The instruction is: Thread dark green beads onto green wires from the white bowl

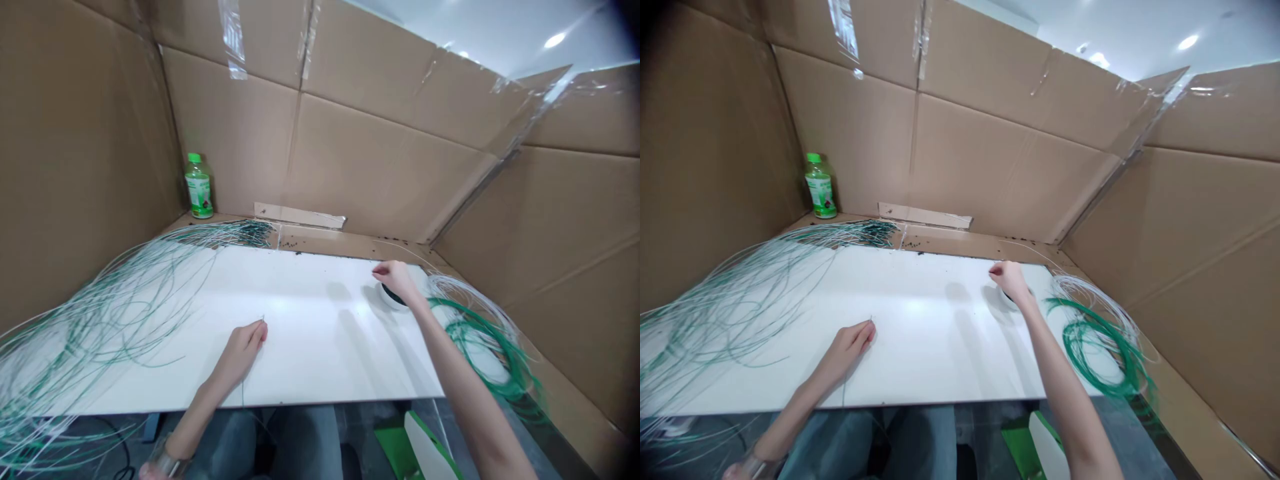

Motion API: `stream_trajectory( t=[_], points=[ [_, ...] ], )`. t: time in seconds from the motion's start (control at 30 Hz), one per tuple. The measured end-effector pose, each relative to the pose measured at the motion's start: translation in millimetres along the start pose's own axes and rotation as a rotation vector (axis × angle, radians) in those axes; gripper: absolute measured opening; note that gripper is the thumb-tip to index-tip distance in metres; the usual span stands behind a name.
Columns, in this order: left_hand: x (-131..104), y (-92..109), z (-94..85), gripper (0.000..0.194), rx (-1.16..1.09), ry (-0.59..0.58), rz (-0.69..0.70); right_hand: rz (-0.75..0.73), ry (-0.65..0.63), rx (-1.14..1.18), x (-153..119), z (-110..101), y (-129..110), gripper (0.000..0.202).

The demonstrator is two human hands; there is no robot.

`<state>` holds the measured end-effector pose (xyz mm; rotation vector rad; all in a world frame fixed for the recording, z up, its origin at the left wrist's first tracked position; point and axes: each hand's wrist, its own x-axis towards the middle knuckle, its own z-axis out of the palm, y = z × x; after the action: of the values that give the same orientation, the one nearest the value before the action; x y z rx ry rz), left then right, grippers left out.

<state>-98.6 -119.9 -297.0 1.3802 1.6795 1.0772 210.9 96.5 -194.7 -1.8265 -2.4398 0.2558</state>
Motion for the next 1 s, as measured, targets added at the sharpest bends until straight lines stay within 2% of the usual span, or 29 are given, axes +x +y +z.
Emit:
stream_trajectory(
  t=[0.13,0.23,0.3,1.0],
  points=[
    [1,-2,-1.0,0.04,0.017,-0.006,0.001,-0.093,-0.123,0.105,17,38,-36,0.024],
    [0,-2,-1.6,0.04,0.03,-0.009,0.008,-0.114,-0.189,0.152,28,63,-45,0.025],
    [0,-2,-1.7,0.041,0.038,-0.007,0.014,-0.122,-0.217,0.172,33,72,-45,0.027],
    [2,-4,-1.4,0.043,0.087,-0.016,0.018,-0.116,-0.266,0.106,41,74,-38,0.029]
  ],
)
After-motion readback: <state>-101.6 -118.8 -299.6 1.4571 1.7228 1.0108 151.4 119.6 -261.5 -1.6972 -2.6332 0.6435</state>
